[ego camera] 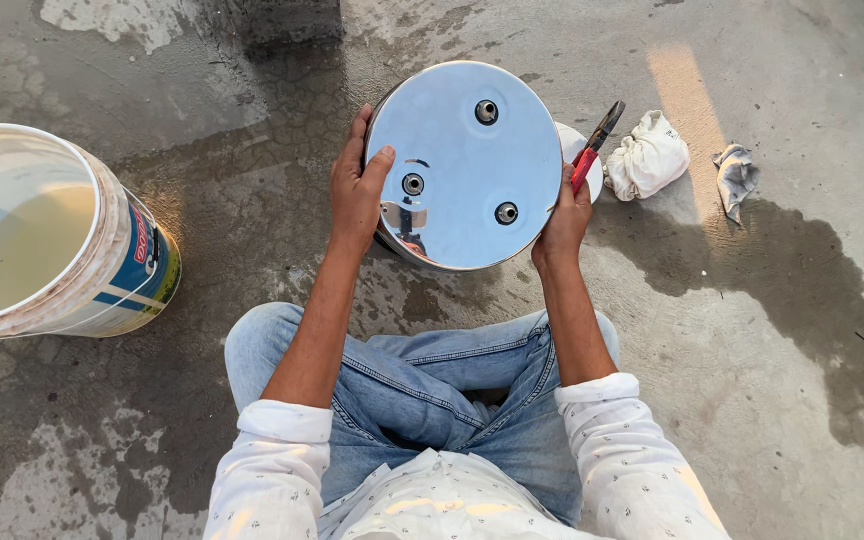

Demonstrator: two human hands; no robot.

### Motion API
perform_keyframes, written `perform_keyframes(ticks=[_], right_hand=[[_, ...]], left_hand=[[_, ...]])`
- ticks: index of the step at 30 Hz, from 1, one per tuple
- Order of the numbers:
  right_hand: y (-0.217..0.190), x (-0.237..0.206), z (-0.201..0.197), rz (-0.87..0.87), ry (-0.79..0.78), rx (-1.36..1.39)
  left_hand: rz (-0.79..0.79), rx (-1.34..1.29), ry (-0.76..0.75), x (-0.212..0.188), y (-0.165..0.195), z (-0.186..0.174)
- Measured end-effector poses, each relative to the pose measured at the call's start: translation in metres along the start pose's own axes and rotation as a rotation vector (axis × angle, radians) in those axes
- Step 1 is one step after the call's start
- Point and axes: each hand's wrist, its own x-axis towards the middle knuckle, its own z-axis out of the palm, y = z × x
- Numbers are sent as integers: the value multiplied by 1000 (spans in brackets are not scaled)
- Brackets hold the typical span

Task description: The person lifts the lid off a stainless steel water dispenser, opens the body to reveal the filter candles inside, and carries the container aside. They then sit on the ground and use pliers to unscrew and work on the tap fitting at the bottom of the dispenser.

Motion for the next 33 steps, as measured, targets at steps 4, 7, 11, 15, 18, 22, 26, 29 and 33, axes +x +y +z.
perform_keyframes(ticks=[4,7,11,15,18,22,26,29,33], right_hand=[[1,-7,-8,-2,17,-38],[-5,-14,-12,-6,27,-101],[-15,-27,-20,-8,23,-209],[-22,-41,-28,-3,16,-312],[-24,-53,-33,0,-7,-271],[-30,-58,-33,12,1,-303],[-47,-40,-15,-20,-9,-326],[-54,-26,0,-10,-28,-322],[-51,-9,14,38,-13,-267]], left_hand=[[-45,44,44,-10,4,-1],[-164,136,110,-16,17,1],[-295,106,128,-32,30,-4],[-422,69,124,-50,36,-9],[-384,115,121,-63,39,-9],[-490,137,85,-62,50,-10],[-395,173,43,-42,58,-11],[-384,167,27,-25,60,-8],[-432,54,24,-3,57,-1]])
